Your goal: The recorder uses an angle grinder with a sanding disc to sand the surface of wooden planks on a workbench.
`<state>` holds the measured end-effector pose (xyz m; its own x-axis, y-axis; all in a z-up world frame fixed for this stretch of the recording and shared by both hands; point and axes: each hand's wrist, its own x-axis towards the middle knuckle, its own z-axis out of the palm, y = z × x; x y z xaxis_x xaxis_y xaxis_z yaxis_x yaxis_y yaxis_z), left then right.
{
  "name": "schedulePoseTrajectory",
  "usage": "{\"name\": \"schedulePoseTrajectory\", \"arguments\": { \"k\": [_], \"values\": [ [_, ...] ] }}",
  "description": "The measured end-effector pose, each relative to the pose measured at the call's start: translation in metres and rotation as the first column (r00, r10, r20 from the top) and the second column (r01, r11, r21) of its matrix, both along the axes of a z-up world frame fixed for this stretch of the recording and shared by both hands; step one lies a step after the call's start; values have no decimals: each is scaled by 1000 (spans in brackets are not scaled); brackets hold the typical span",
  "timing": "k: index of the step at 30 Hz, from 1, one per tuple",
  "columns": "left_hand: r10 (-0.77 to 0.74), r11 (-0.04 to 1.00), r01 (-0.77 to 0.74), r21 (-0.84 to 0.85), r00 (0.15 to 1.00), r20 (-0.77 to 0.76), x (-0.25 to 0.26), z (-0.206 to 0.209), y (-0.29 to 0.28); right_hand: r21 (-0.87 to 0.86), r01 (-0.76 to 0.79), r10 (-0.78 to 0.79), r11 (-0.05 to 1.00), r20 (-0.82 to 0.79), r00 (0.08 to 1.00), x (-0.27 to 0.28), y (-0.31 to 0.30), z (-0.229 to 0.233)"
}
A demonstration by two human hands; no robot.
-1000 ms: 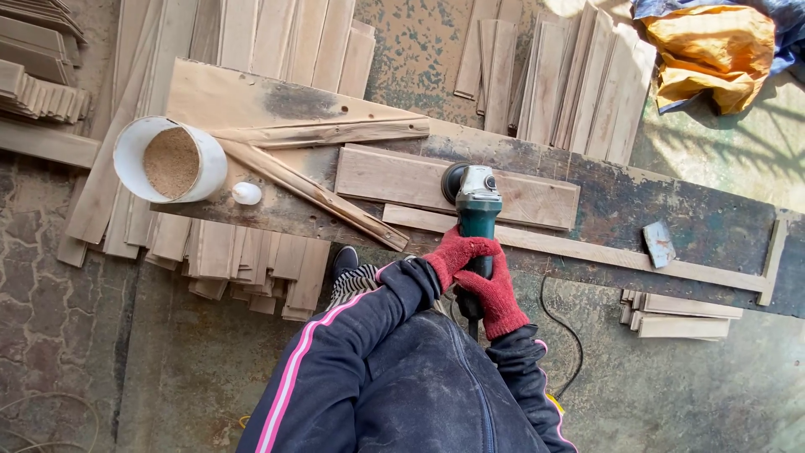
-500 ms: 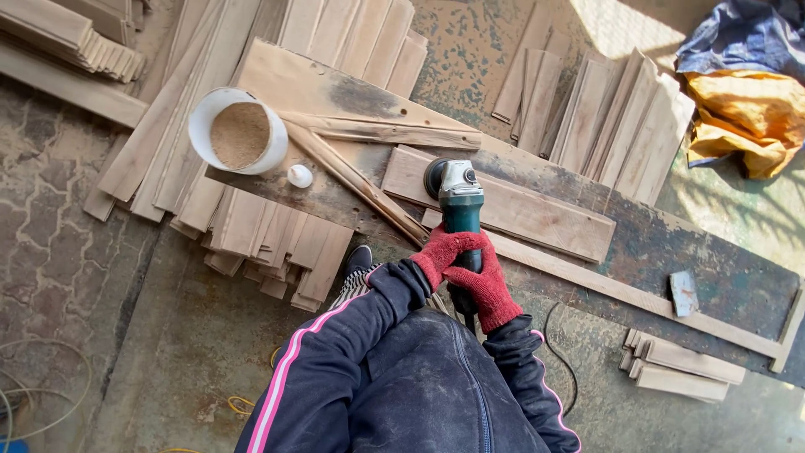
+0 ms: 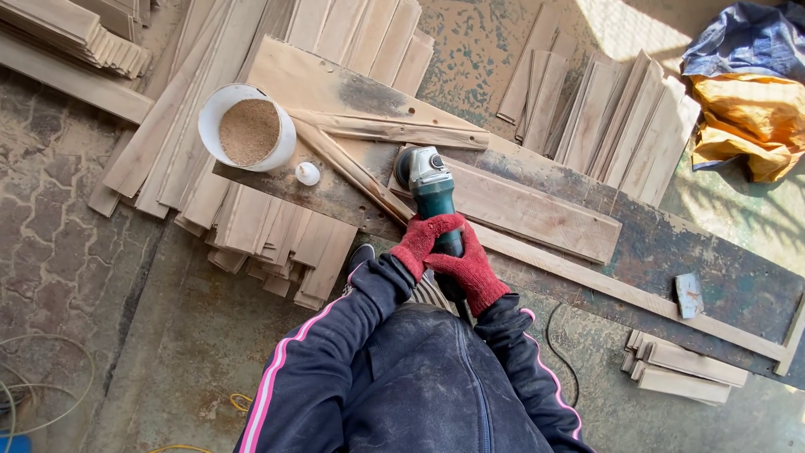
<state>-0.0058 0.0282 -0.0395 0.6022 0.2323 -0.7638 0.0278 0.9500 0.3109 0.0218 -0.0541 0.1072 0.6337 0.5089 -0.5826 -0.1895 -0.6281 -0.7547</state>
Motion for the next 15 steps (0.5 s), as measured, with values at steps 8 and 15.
{"name": "schedulePoseTrajectory", "arguments": {
  "k": [8, 15],
  "values": [
    [-60, 996, 67, -66, 993, 103, 15, -7, 8, 61, 105, -103, 993, -41, 994, 7, -9, -16],
    [-36, 997, 36, 64, 999, 6, -8, 50, 20, 29, 55, -54, 998, -27, 998, -3, 12, 4]
  ]
}}
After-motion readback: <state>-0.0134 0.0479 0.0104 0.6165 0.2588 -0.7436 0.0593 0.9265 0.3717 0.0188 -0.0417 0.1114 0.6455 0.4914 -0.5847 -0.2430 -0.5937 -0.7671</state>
